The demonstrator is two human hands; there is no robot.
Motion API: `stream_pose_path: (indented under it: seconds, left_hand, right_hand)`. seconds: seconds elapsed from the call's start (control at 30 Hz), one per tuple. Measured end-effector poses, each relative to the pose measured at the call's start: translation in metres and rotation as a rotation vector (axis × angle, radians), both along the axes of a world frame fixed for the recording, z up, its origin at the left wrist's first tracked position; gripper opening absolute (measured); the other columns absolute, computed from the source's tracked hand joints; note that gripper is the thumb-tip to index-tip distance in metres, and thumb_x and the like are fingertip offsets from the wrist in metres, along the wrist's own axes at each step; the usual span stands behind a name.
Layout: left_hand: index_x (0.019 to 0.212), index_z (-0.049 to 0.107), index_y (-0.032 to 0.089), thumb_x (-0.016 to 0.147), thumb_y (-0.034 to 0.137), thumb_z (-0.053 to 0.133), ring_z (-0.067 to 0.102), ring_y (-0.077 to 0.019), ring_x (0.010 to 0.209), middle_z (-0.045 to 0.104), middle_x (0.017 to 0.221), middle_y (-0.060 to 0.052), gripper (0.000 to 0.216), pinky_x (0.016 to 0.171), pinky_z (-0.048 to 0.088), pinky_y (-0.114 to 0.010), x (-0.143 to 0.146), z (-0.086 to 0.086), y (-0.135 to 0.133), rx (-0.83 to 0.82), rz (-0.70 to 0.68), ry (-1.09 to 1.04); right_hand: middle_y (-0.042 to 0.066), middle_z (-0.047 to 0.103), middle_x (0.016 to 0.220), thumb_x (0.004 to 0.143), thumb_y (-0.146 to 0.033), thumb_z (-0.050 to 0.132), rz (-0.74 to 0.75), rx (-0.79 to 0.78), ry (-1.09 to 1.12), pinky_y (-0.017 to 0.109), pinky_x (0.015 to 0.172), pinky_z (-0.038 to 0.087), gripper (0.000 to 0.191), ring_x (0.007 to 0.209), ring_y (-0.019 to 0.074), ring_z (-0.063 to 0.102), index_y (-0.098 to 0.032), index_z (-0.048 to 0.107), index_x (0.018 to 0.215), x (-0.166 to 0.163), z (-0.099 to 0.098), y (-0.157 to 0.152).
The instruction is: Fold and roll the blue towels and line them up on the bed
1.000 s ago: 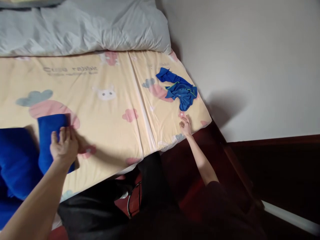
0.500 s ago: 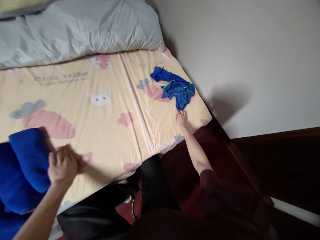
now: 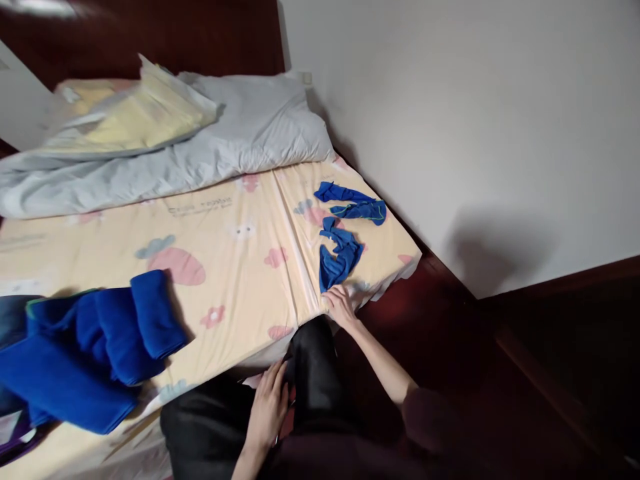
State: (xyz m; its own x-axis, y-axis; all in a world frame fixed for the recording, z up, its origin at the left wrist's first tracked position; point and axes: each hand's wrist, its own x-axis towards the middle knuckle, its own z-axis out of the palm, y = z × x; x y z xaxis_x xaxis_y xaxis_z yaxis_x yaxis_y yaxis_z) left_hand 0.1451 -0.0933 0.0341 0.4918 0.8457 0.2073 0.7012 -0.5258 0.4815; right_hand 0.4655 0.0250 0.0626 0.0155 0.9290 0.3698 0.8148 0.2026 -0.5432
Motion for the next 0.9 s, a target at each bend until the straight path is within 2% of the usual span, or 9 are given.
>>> stream_pose_path:
  seconds: [0.1, 0.2, 0.3, 0.43, 0.5, 0.57, 0.7, 0.8, 0.9]
  left_hand:
    - [0.160, 0.038, 0.022, 0.104, 0.024, 0.043, 0.056, -0.0291, 0.141, 0.051, 0.156, -0.016, 0.056, 0.113, 0.052, -0.050, 0.026, 0.035, -0.006, -0.022, -0.001, -0.104]
    - [0.161, 0.036, 0.023, 0.104, 0.022, 0.044, 0.049, -0.0294, 0.147, 0.045, 0.161, -0.016, 0.058, 0.116, 0.049, -0.050, 0.037, 0.063, 0.003, 0.004, -0.007, -0.165]
    - [0.153, 0.047, 0.020, 0.102, 0.020, 0.044, 0.055, -0.0295, 0.140, 0.055, 0.151, -0.016, 0.050, 0.115, 0.049, -0.052, 0.032, 0.072, 0.019, 0.039, -0.020, -0.184]
    - [0.121, 0.068, 0.020, 0.100, 0.019, 0.041, 0.068, -0.0269, 0.109, 0.072, 0.113, -0.011, 0.034, 0.103, 0.055, -0.049, 0.012, 0.074, 0.027, -0.026, -0.114, -0.150]
    - [0.110, 0.070, 0.019, 0.100, 0.021, 0.042, 0.068, -0.0255, 0.097, 0.073, 0.103, -0.010, 0.031, 0.091, 0.058, -0.043, 0.001, 0.076, 0.021, -0.073, -0.106, -0.148]
    - [0.110, 0.070, 0.019, 0.099, 0.023, 0.042, 0.068, -0.0245, 0.092, 0.073, 0.102, -0.010, 0.030, 0.084, 0.058, -0.039, -0.010, 0.079, 0.010, -0.103, -0.052, -0.182]
    - [0.110, 0.068, 0.019, 0.097, 0.024, 0.045, 0.070, -0.0225, 0.092, 0.072, 0.101, -0.009, 0.026, 0.086, 0.059, -0.036, -0.030, 0.090, -0.017, -0.204, 0.035, -0.288]
    - [0.106, 0.067, 0.020, 0.097, 0.028, 0.048, 0.071, -0.0225, 0.095, 0.072, 0.102, -0.009, 0.022, 0.086, 0.059, -0.034, -0.042, 0.106, -0.034, -0.255, 0.058, -0.360]
    - [0.094, 0.064, 0.020, 0.096, 0.033, 0.051, 0.070, -0.0208, 0.086, 0.071, 0.094, -0.007, 0.018, 0.078, 0.058, -0.030, -0.050, 0.128, -0.045, -0.248, 0.114, -0.425]
  right_hand:
    - [0.007, 0.075, 0.098, 0.101, -0.008, 0.054, 0.121, 0.047, 0.021, 0.043, 0.100, 0.049, 0.030, 0.112, 0.0252, 0.061, -0.022, 0.076, 0.115, -0.038, 0.018, -0.037]
    - [0.006, 0.076, 0.098, 0.101, -0.007, 0.053, 0.271, 0.039, 0.017, 0.040, 0.096, 0.049, 0.031, 0.101, 0.0219, 0.065, -0.022, 0.073, 0.119, -0.075, 0.032, -0.072]
    - [0.006, 0.075, 0.098, 0.102, -0.007, 0.051, 0.349, 0.041, 0.042, 0.037, 0.092, 0.051, 0.029, 0.095, 0.0201, 0.066, -0.020, 0.072, 0.117, -0.106, 0.039, -0.100]
    - [0.006, 0.075, 0.101, 0.103, -0.011, 0.055, 0.393, 0.054, 0.151, 0.035, 0.092, 0.054, 0.021, 0.097, 0.0192, 0.067, -0.020, 0.071, 0.114, -0.130, 0.039, -0.124]
    - [0.006, 0.075, 0.100, 0.101, -0.014, 0.060, 0.397, 0.050, 0.203, 0.035, 0.094, 0.055, 0.017, 0.095, 0.0188, 0.067, -0.021, 0.070, 0.113, -0.132, 0.036, -0.128]
    - [0.005, 0.076, 0.103, 0.096, -0.015, 0.067, 0.414, 0.043, 0.229, 0.035, 0.096, 0.056, 0.019, 0.097, 0.0190, 0.068, -0.021, 0.070, 0.115, -0.129, 0.033, -0.128]
    - [0.005, 0.076, 0.113, 0.090, -0.008, 0.067, 0.518, 0.029, 0.162, 0.036, 0.100, 0.055, 0.031, 0.107, 0.0195, 0.070, -0.022, 0.070, 0.117, -0.117, 0.031, -0.117]
    - [0.005, 0.075, 0.120, 0.092, -0.006, 0.060, 0.501, 0.007, 0.092, 0.035, 0.101, 0.054, 0.034, 0.108, 0.0188, 0.071, -0.023, 0.070, 0.119, -0.110, 0.032, -0.105]
    - [0.006, 0.074, 0.121, 0.092, -0.006, 0.059, 0.449, -0.009, 0.044, 0.036, 0.099, 0.056, 0.035, 0.105, 0.0199, 0.071, -0.024, 0.071, 0.119, -0.110, 0.028, -0.094]
